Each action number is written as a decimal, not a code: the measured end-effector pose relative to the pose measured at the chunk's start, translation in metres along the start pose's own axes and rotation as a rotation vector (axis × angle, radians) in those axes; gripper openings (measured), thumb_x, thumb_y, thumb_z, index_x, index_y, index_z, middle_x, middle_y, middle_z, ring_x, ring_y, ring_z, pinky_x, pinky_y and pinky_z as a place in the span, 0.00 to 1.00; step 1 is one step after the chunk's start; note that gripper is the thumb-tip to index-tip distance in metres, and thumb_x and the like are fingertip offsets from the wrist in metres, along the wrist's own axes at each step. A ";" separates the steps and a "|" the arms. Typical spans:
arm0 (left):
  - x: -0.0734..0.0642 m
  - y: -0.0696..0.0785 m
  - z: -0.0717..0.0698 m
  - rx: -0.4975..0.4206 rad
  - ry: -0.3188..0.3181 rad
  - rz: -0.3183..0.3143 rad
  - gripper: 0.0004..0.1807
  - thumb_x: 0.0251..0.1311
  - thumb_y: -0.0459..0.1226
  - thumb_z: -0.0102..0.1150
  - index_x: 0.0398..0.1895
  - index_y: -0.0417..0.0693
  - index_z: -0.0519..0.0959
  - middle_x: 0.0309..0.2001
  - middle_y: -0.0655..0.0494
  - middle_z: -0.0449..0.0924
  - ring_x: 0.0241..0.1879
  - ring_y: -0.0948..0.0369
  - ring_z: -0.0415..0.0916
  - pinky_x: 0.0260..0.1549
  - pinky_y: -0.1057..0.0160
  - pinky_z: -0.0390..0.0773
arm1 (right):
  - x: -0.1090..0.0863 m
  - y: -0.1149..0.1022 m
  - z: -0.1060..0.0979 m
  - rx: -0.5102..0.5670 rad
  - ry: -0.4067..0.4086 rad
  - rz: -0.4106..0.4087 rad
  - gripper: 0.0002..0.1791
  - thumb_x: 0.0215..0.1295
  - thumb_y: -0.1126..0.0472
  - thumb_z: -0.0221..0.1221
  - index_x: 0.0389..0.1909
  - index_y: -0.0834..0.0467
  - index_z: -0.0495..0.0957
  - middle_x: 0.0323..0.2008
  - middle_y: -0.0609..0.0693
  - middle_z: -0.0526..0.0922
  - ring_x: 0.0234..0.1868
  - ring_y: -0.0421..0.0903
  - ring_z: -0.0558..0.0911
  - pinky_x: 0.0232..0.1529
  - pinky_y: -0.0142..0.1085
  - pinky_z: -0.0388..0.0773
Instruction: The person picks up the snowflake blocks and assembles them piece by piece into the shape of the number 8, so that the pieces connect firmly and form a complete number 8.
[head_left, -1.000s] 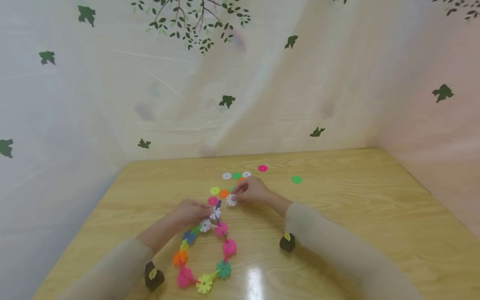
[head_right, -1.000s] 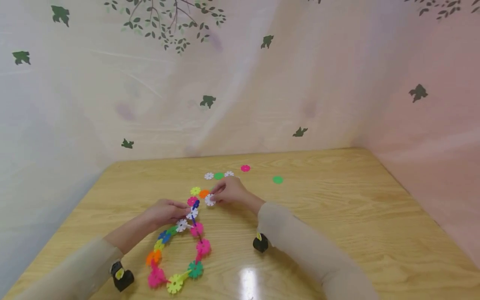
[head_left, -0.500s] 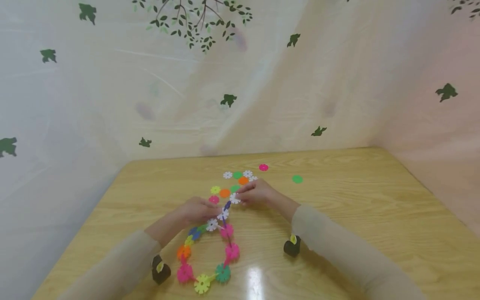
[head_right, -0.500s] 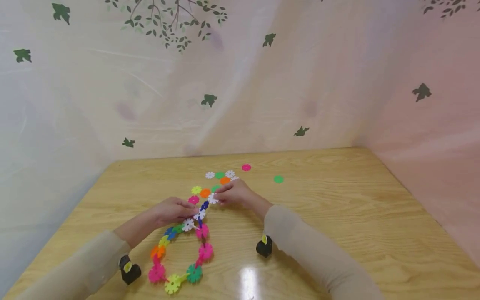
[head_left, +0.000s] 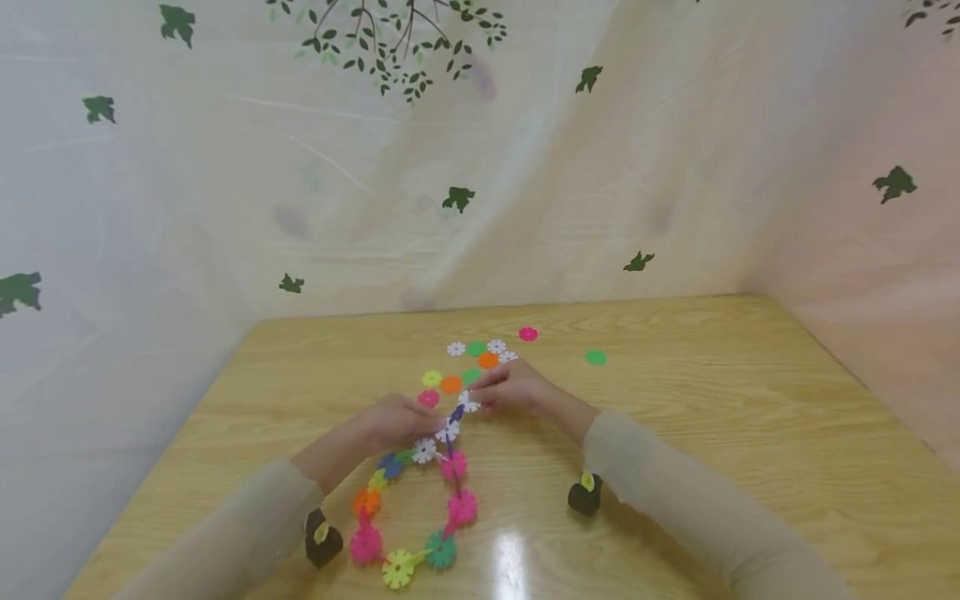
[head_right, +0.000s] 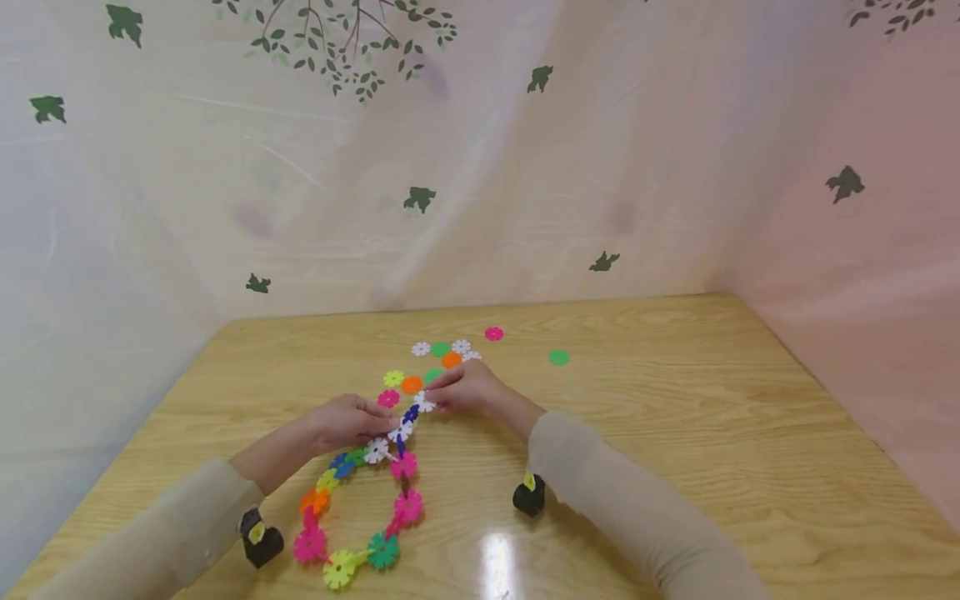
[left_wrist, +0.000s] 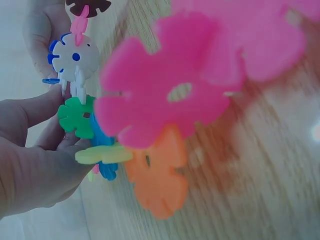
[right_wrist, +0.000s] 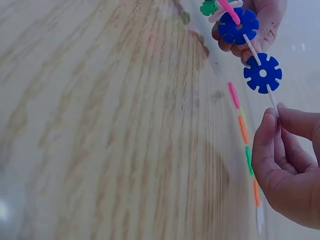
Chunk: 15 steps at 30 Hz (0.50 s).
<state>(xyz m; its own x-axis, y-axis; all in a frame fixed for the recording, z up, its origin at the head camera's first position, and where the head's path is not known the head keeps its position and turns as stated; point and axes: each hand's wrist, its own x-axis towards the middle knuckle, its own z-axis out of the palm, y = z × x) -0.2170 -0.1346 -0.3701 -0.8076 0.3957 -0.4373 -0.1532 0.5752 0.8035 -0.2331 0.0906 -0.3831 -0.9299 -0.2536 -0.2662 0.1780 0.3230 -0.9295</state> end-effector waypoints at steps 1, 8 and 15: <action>0.000 0.000 0.000 0.003 0.009 0.000 0.18 0.62 0.39 0.61 0.50 0.35 0.80 0.52 0.41 0.82 0.53 0.51 0.80 0.57 0.54 0.79 | 0.000 0.000 0.001 -0.013 -0.002 -0.007 0.13 0.59 0.65 0.65 0.43 0.66 0.83 0.32 0.53 0.88 0.25 0.38 0.83 0.37 0.32 0.85; -0.003 0.002 0.008 0.040 0.124 -0.028 0.15 0.57 0.38 0.65 0.45 0.38 0.83 0.46 0.43 0.85 0.45 0.55 0.80 0.50 0.54 0.80 | -0.011 -0.007 0.009 -0.069 0.042 -0.027 0.07 0.55 0.65 0.67 0.35 0.63 0.85 0.29 0.53 0.88 0.25 0.39 0.83 0.34 0.32 0.85; -0.007 0.005 0.017 -0.065 0.233 -0.065 0.13 0.56 0.37 0.65 0.41 0.37 0.84 0.43 0.44 0.86 0.43 0.56 0.79 0.48 0.58 0.80 | -0.008 -0.008 0.014 -0.042 0.148 -0.002 0.09 0.54 0.64 0.68 0.36 0.64 0.85 0.30 0.56 0.88 0.24 0.40 0.84 0.32 0.32 0.85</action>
<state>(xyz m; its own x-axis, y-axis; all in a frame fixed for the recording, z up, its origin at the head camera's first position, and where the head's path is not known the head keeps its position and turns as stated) -0.2022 -0.1219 -0.3697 -0.9032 0.1798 -0.3897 -0.2388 0.5440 0.8044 -0.2229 0.0778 -0.3775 -0.9682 -0.1178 -0.2207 0.1652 0.3615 -0.9176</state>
